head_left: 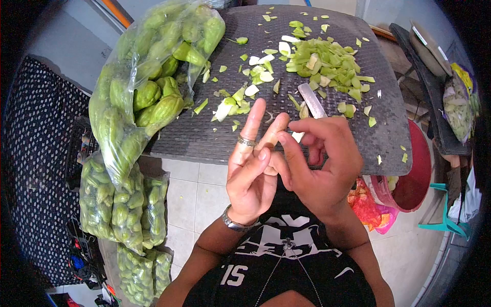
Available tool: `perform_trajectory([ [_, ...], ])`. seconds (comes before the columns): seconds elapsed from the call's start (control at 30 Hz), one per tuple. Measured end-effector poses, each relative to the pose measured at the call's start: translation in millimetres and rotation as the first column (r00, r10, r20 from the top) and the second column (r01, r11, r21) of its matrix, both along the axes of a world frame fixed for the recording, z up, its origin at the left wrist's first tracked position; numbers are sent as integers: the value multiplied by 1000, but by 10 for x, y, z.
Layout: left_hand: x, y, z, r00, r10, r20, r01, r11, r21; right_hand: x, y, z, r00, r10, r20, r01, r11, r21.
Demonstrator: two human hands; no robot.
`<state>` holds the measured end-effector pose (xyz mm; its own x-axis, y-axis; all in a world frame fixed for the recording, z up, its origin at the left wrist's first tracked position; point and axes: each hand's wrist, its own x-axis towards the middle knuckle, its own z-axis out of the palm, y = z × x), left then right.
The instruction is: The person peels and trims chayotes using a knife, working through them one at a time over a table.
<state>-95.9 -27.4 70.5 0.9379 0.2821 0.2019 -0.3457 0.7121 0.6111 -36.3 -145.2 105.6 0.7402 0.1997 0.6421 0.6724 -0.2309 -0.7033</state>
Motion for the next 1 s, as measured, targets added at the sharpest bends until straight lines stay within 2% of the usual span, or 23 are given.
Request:
perform_trajectory([
  [0.1,-11,-20,16,1000,21,-2,-21,999,31,32,2,22,997,27,65,-26,999,-21],
  [0.3,-57,16,-46,995,87,53,-100,944,315,32,-54,116,997,66,41,-63,995,-83],
  [0.43,-62,17,-72,986,148,80,-168,853,495,18,-89,147,997,72,9,-71,994,-86],
  [1.0,-38,-51,-94,986,153,63,-165,856,489,-7,-93,175,998,51,36,-43,980,-193],
])
